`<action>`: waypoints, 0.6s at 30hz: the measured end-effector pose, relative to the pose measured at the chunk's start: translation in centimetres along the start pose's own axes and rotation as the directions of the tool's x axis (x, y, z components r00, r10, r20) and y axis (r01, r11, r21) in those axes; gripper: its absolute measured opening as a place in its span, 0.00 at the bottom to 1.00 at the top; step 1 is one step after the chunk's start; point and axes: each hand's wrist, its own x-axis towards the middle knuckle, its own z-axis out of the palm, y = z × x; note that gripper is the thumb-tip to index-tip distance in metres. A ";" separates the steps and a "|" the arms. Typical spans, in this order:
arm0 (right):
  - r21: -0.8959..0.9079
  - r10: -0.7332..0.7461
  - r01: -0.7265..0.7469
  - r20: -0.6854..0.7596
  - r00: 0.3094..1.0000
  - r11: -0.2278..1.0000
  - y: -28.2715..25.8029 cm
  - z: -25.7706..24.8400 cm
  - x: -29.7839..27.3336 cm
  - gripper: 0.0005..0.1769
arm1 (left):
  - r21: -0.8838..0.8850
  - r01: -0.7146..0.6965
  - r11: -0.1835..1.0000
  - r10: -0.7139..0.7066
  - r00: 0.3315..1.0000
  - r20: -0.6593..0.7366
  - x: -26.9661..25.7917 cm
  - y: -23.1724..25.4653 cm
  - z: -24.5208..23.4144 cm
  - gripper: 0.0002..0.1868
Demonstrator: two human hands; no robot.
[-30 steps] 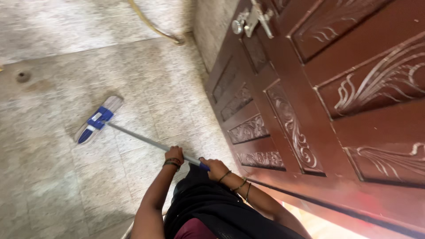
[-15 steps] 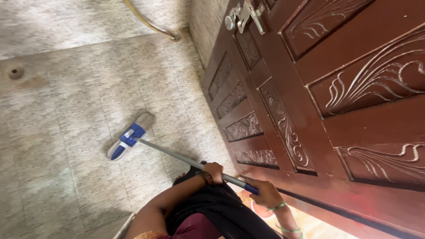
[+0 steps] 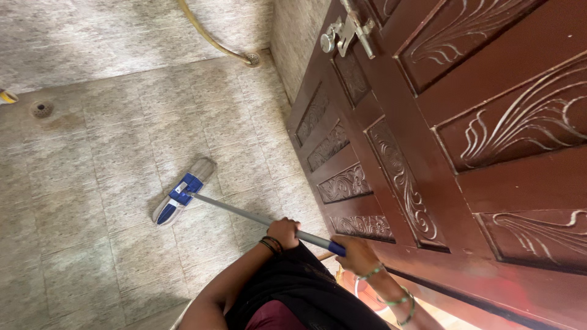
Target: The person mops a tiled bathroom floor using a mop with a rectangular head, moving it back and forth across the surface and around the doorway.
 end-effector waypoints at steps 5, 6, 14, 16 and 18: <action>-0.084 -0.213 0.210 -0.030 0.976 0.974 -5.3 2.2 5.4 0.26 | -0.013 0.206 0.979 -0.206 0.976 -0.070 -1.1 -5.6 -4.6 0.09; -0.126 -0.239 0.233 -0.037 0.970 0.964 -6.5 3.3 6.7 0.21 | -0.015 0.238 0.971 -0.238 0.966 -0.103 -1.4 -6.8 -5.5 0.08; -0.103 -0.386 0.382 -0.017 0.922 0.918 -14.6 11.0 13.4 0.15 | 0.054 0.436 0.898 -0.434 0.900 -0.050 -5.5 -16.5 -11.7 0.10; -0.122 -0.396 0.394 0.005 0.918 0.911 -14.6 13.0 14.0 0.14 | 0.140 0.546 0.826 -0.552 0.834 0.006 -6.3 -17.8 -12.5 0.12; -0.145 -0.406 0.405 0.028 0.914 0.903 -13.5 14.6 14.3 0.15 | 0.107 0.577 0.810 -0.582 0.813 0.020 -7.1 -18.4 -12.8 0.14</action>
